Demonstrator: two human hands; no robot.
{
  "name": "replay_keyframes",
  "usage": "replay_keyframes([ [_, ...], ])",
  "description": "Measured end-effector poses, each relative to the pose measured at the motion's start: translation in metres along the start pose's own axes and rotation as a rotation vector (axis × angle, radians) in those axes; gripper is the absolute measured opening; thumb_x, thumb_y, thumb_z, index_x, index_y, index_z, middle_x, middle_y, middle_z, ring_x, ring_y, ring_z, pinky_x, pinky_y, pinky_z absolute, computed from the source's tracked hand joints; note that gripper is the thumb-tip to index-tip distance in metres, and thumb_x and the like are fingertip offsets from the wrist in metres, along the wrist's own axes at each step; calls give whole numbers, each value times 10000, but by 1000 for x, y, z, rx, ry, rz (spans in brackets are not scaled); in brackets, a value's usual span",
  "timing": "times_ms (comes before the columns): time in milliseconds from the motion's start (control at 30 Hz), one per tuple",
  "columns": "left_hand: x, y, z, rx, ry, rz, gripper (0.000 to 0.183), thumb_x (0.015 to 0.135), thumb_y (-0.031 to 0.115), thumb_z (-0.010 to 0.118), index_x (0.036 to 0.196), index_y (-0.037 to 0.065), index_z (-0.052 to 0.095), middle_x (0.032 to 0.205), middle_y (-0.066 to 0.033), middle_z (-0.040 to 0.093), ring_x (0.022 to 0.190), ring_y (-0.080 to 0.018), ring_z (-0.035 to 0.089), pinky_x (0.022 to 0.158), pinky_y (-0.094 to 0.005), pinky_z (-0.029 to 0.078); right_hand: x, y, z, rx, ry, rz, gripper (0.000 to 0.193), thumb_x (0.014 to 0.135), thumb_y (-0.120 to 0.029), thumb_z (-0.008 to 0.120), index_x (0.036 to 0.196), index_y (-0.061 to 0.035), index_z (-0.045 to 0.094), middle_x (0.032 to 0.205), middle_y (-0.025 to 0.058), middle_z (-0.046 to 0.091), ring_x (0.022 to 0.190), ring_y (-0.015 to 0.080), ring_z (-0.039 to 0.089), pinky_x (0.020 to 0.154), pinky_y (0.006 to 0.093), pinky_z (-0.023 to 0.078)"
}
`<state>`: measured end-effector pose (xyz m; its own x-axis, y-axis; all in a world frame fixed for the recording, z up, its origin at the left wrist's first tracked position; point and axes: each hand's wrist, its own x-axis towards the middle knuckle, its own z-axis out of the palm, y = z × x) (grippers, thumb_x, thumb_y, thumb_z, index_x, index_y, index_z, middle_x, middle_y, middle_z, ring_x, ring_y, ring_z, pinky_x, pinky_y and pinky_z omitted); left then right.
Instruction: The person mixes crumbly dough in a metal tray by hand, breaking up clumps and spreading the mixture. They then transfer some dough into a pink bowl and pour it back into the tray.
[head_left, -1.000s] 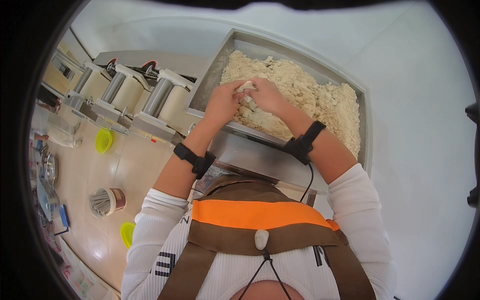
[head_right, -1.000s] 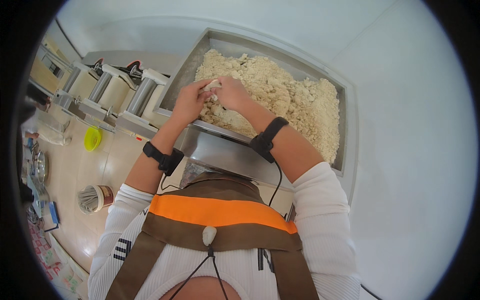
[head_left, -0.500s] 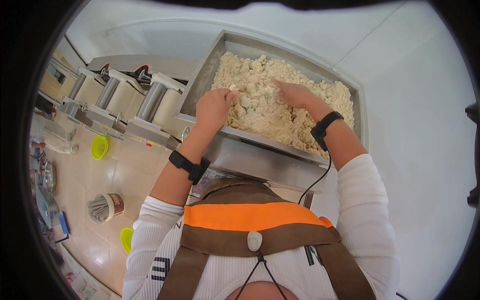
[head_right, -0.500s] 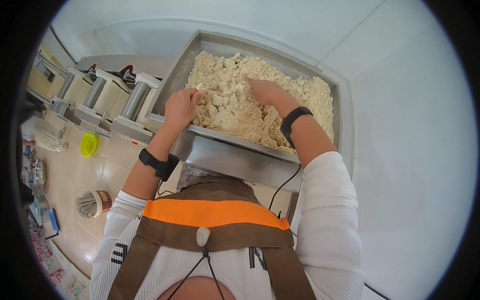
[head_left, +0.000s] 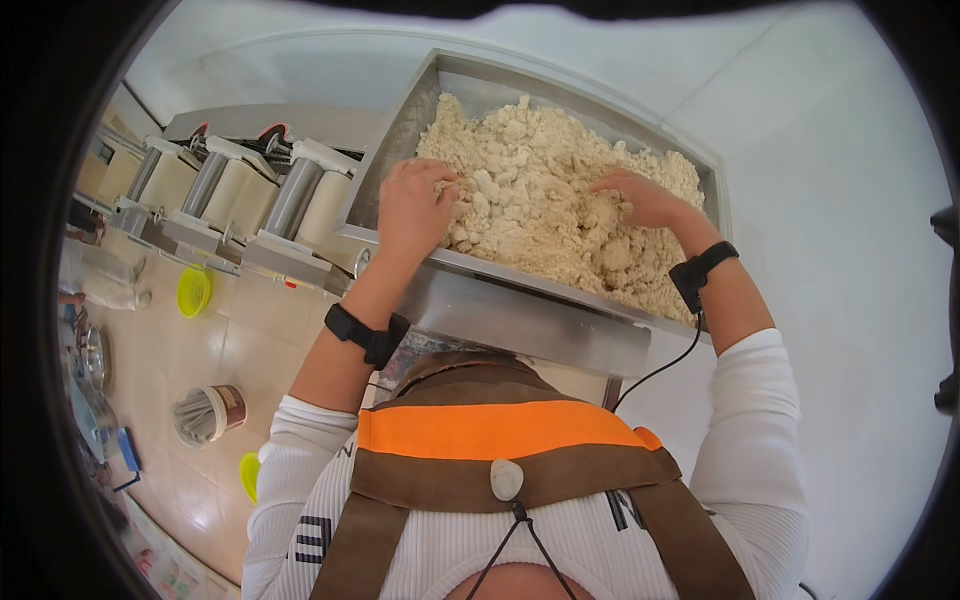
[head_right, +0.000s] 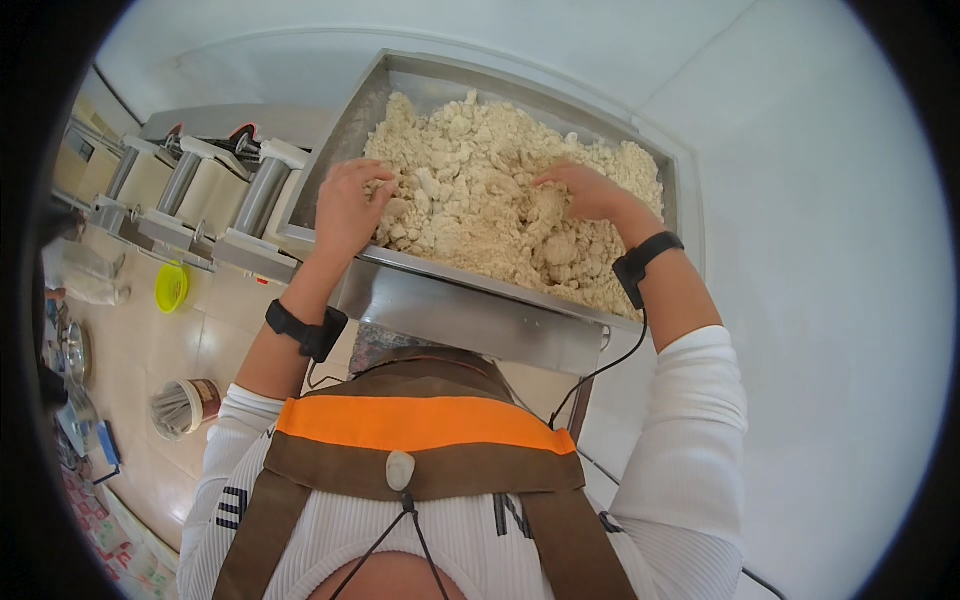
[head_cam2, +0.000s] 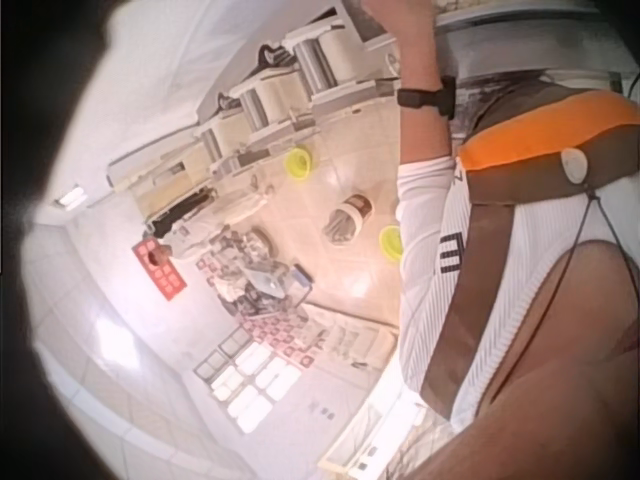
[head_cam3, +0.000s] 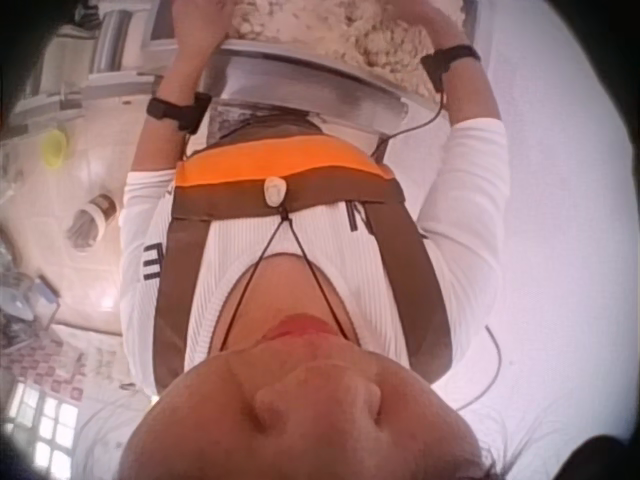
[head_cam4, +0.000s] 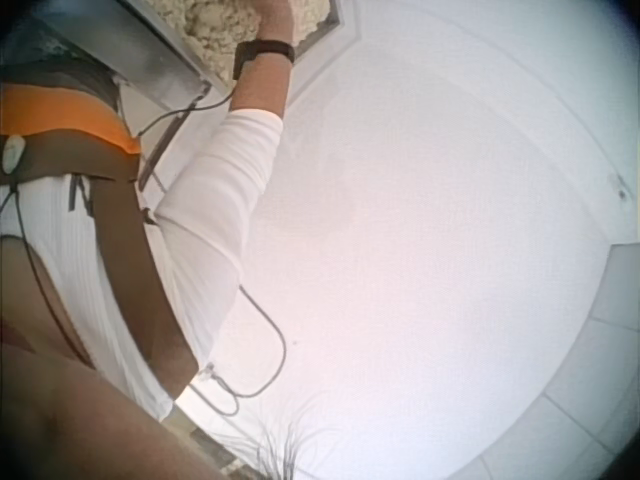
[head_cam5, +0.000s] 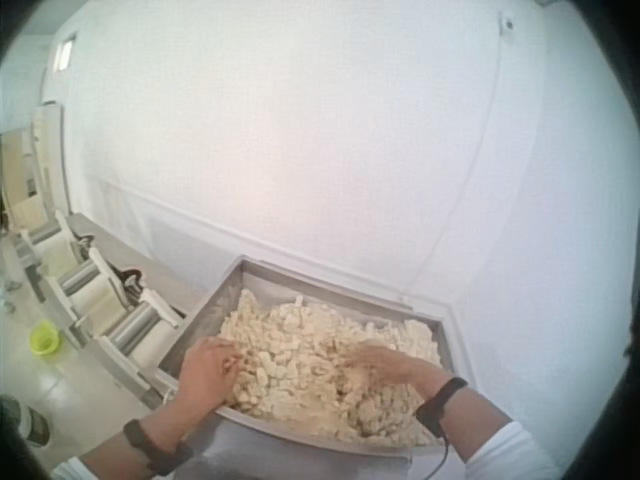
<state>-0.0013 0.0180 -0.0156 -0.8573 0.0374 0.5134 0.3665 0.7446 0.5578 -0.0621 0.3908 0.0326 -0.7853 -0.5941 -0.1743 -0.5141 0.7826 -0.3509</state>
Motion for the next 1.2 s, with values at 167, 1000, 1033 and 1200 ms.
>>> replay_keyframes([
  [167,1,0,-1,4,-5,10,128,829,149,740,931,71,731,1095,-103,697,1067,-327,607,919,-413,488,4,-18,30,-15,-206,-84,367,652,125,649,960,-71,684,1054,104,631,1084,319,589,915,418,481],
  [1000,0,0,-3,-24,-62,6,138,874,175,695,944,61,729,1067,-125,705,1039,-336,616,907,-415,485,2,-81,40,-119,-39,-263,282,780,-278,722,1023,-136,726,1134,79,650,1154,299,561,987,422,454],
  [1033,-1,-1,-3,-30,-51,8,137,874,175,695,942,61,730,1064,-126,706,1039,-336,618,906,-415,486,-1,-75,37,-169,-71,-279,275,775,-274,723,1013,-138,726,1111,79,654,1132,296,570,972,425,461],
  [1200,-1,-1,-3,-76,-29,14,94,844,150,700,885,70,728,995,-96,711,994,-316,612,875,-438,469,-24,-59,6,-411,-242,-136,195,740,-203,742,903,-98,723,982,87,653,1030,282,583,940,413,461],
])
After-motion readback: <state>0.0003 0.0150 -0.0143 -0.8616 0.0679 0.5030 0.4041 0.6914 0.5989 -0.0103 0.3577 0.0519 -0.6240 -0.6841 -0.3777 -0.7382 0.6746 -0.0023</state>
